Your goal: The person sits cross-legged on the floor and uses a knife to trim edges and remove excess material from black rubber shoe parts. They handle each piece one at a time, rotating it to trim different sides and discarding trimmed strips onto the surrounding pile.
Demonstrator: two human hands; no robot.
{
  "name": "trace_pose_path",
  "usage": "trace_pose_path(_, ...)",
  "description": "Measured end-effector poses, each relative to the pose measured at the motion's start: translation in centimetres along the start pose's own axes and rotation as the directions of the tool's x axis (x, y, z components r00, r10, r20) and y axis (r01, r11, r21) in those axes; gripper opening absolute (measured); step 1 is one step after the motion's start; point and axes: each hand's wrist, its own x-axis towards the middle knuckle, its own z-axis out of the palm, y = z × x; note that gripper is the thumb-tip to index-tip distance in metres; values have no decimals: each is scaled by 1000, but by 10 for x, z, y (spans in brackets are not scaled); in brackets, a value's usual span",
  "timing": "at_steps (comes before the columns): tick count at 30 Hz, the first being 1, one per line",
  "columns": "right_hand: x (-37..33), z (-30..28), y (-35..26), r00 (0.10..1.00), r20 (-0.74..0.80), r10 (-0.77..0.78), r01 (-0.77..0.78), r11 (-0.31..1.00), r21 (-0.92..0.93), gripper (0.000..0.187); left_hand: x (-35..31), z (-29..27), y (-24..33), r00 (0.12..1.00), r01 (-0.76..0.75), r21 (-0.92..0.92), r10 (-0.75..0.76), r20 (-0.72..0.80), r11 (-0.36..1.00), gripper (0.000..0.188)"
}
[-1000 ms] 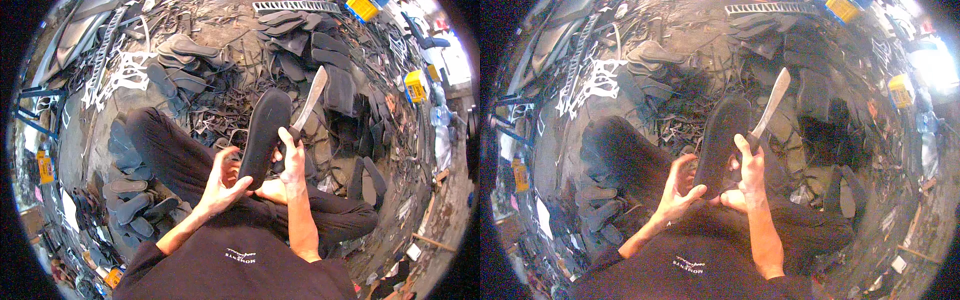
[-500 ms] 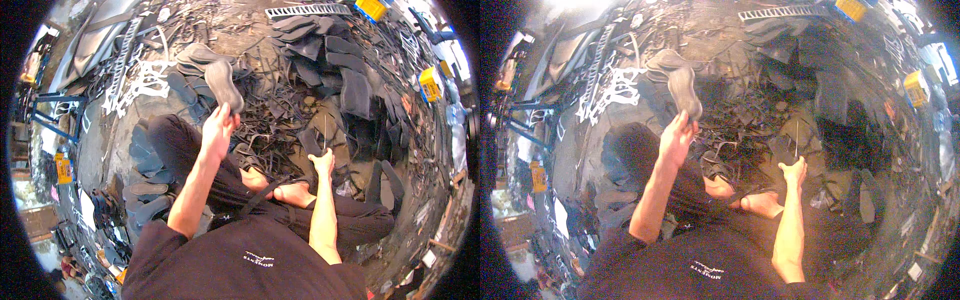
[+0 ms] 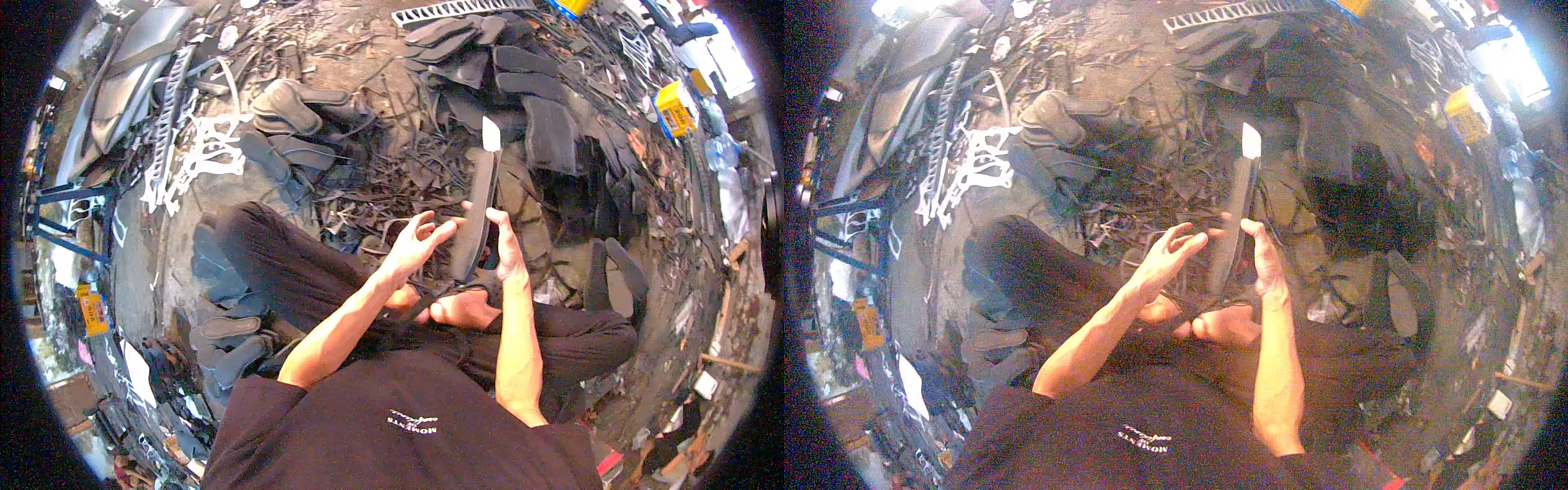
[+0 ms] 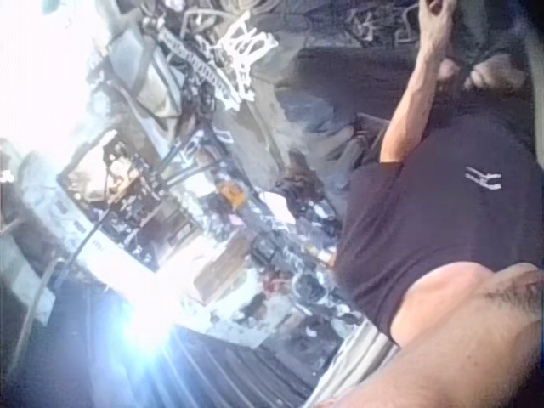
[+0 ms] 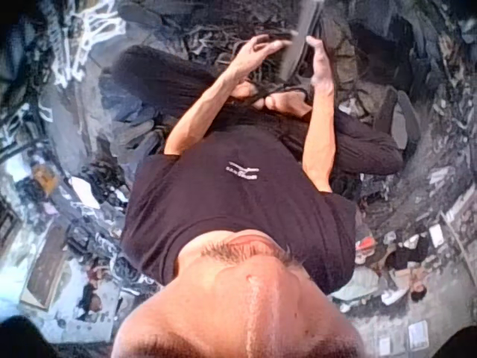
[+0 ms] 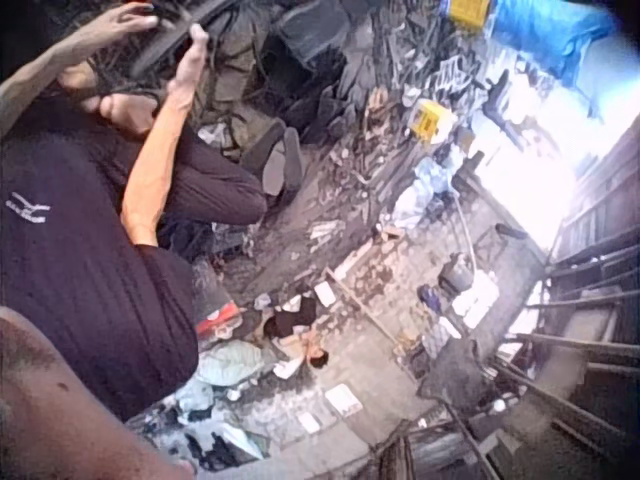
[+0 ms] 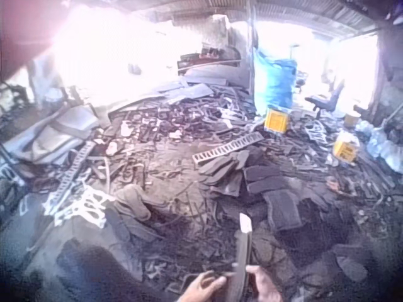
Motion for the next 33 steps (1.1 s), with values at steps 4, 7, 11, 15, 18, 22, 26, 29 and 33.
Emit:
trace_pose_path(4,-13,8,3,968,-84,-237,142,789,-598,58,-25,-1,32,994,-68,-188,82,66,980,47)
trace_pose_path(7,-59,33,-7,936,-42,-351,244,728,-641,59,-38,-21,51,979,-195,-237,177,-98,952,44)
trace_pose_path(11,-129,57,-7,941,96,-325,287,612,-737,53,-63,-36,85,983,-141,-231,108,-150,963,44)
trace_pose_path(15,-143,54,11,883,119,-454,372,523,-767,47,-79,-35,94,985,-101,-180,73,-155,978,45)
trace_pose_path(18,-140,51,9,879,103,-466,363,512,-778,47,-90,-31,101,989,-90,-145,71,-129,985,46)
trace_pose_path(22,-114,60,-1,876,61,-479,342,526,-779,49,-110,-20,104,999,-16,-214,5,-50,977,47)
trace_pose_path(26,-44,55,-15,735,30,-678,424,424,-801,58,-136,4,100,999,43,-132,-42,9,990,56)
trace_pose_path(29,-23,44,-44,917,-27,-398,349,833,-429,50,-150,2,79,983,-27,-65,38,179,997,61)
trace_pose_path(33,-78,59,-23,900,240,-365,422,867,-265,34,-128,-18,61,997,-72,-164,75,16,984,40)
